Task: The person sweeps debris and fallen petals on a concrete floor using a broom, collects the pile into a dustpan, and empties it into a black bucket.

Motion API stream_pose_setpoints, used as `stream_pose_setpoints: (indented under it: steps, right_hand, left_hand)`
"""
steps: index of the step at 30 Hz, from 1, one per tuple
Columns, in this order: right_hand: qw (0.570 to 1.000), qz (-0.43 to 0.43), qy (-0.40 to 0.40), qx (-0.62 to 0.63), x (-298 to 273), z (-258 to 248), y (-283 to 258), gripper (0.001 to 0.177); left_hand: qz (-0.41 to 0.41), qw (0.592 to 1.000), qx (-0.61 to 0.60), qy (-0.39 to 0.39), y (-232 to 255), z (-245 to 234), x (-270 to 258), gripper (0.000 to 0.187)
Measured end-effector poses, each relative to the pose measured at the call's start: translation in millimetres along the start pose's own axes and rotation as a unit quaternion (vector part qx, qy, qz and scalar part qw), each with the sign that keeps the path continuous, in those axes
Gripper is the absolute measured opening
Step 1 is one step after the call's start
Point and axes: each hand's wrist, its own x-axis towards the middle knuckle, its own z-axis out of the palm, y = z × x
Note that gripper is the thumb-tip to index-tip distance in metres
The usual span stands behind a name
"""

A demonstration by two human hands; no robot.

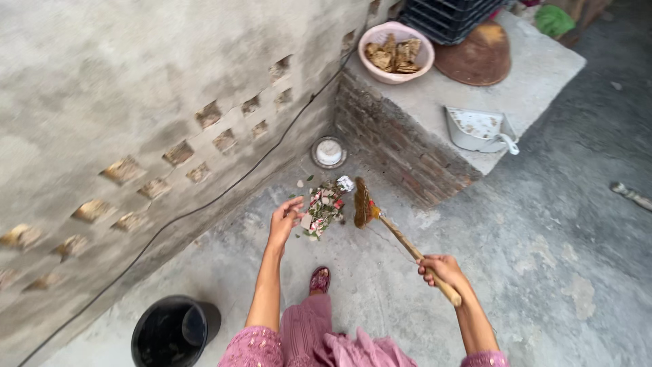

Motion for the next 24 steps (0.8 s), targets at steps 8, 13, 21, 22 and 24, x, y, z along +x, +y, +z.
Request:
stream_pose_setpoints:
  steps: [8,13,21,22,24]
  right_hand:
    - [0.999,0.02,0.043,0.017,35.8,-3.8,-46.1,0.017]
    - [0.995,0.02,0.076,0.058,73.8,-15.0,-70.4,0.014]
    - [0.961,0.098,-0.007,0.26,176.0,-70.8,-82.0,0.015]
    - [0.94,0.107,-0.055,0.319,186.9,-75.7,-82.4,0.015]
    - [0.934,0.115,-0.066,0.332,205.8,-82.7,-81.9,0.015]
  left_hand:
    - [-0.025,0.972,0.078,-0.22,37.8,122.9,110.8,0.037]
    - [-0.084,0.918,0.124,-0.366,42.7,210.4,100.1,0.04]
    - [-0.084,0.891,0.065,-0.441,48.9,340.2,126.0,0.036]
    - [-0.093,0.893,0.041,-0.439,51.5,358.5,131.4,0.035]
    - [-0.104,0.895,0.014,-0.434,56.3,397.3,141.6,0.035]
